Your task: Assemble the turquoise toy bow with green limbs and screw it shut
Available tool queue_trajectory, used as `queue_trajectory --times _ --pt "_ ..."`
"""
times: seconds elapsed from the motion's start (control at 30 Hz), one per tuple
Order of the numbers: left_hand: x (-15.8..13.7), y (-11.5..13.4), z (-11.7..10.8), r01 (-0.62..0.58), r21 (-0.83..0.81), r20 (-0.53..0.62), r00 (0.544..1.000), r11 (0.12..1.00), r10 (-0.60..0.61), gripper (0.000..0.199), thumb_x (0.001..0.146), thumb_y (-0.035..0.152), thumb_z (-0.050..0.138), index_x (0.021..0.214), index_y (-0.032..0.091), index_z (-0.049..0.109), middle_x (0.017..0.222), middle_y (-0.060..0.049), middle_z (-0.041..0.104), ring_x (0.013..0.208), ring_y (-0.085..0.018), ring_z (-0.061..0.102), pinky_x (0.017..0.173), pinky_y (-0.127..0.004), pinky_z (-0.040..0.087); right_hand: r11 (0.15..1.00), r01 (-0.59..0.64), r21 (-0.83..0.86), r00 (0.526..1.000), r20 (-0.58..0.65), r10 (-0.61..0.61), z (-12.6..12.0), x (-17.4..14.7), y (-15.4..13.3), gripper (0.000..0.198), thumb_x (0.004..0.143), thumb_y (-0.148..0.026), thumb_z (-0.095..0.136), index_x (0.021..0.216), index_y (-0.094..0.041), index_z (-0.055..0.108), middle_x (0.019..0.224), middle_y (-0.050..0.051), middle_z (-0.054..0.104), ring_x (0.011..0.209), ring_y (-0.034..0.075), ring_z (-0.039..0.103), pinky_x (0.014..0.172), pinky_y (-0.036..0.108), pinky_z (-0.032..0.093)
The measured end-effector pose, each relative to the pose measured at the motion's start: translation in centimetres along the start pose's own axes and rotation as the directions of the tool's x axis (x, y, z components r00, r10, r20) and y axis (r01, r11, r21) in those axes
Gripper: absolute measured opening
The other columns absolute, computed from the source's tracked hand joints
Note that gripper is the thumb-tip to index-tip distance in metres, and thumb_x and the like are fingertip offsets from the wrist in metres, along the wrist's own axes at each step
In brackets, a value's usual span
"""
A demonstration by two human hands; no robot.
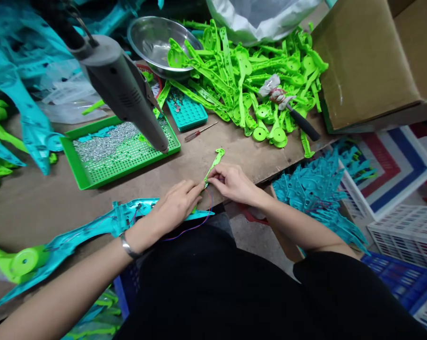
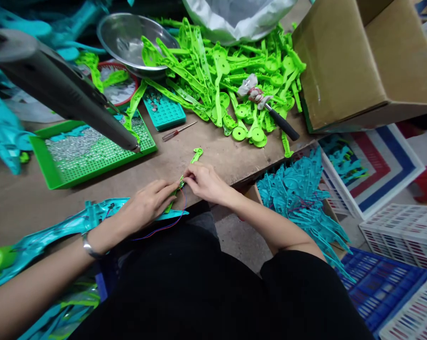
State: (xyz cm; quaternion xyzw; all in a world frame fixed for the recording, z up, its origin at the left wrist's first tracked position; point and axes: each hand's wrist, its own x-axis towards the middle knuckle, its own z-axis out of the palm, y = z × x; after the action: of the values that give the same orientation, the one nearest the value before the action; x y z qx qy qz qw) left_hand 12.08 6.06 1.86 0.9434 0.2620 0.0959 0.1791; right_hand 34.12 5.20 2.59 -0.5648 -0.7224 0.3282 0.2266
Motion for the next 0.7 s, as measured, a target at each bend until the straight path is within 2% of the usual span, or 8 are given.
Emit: queue_trajectory --times 0.2,0.4,0.57,0.7 --pt "0.0 0.0 0.3 -0.064 0.068 0.039 0.997 0.996 0.062 0.035 0.104 0.022 0.032 0.127 0.006 0.053 0.104 -0.016 0.065 0.087 -0.023 0.061 0.076 -0.038 0.056 0.996 -0.087 0.032 0.996 0.019 0.087 -0.3 0.7 -0.1 0.005 0.085 -0.015 0.065 0.081 -0.015 0.066 0.070 0.000 0.063 0.065 0.011 0.055 0.065 0.026 0.041" --pt "0.4 -0.5 0.6 -0.091 0.047 0.086 0.993 0.995 0.086 0.032 0.103 0.020 0.033 0.121 0.007 0.056 0.105 -0.017 0.062 0.086 -0.023 0.058 0.075 -0.039 0.053 0.996 -0.094 0.011 0.995 -0.010 0.094 -0.2 0.9 0.1 0.006 0.082 -0.013 0.065 0.077 -0.016 0.066 0.067 0.000 0.063 0.063 0.011 0.056 0.063 0.025 0.042" --pt "0.9 -0.9 0.7 -0.122 0.011 0.088 0.989 0.992 0.121 0.027 0.101 0.019 0.035 0.112 0.010 0.058 0.133 -0.021 0.055 0.096 -0.023 0.058 0.082 -0.041 0.052 0.993 -0.114 -0.009 0.992 -0.049 0.114 0.0 0.9 0.7 0.005 0.080 -0.013 0.065 0.076 -0.016 0.065 0.067 0.001 0.065 0.063 0.012 0.057 0.061 0.025 0.043" --pt "1.5 -1.0 0.2 -0.216 0.081 0.167 0.965 0.973 0.200 0.022 0.098 0.015 0.037 0.096 0.012 0.059 0.150 -0.021 0.045 0.087 -0.021 0.056 0.081 -0.041 0.049 0.985 -0.171 0.037 0.982 -0.076 0.174 -0.9 0.7 1.3 0.004 0.080 -0.014 0.065 0.078 -0.016 0.067 0.068 0.000 0.067 0.063 0.012 0.060 0.063 0.025 0.045"
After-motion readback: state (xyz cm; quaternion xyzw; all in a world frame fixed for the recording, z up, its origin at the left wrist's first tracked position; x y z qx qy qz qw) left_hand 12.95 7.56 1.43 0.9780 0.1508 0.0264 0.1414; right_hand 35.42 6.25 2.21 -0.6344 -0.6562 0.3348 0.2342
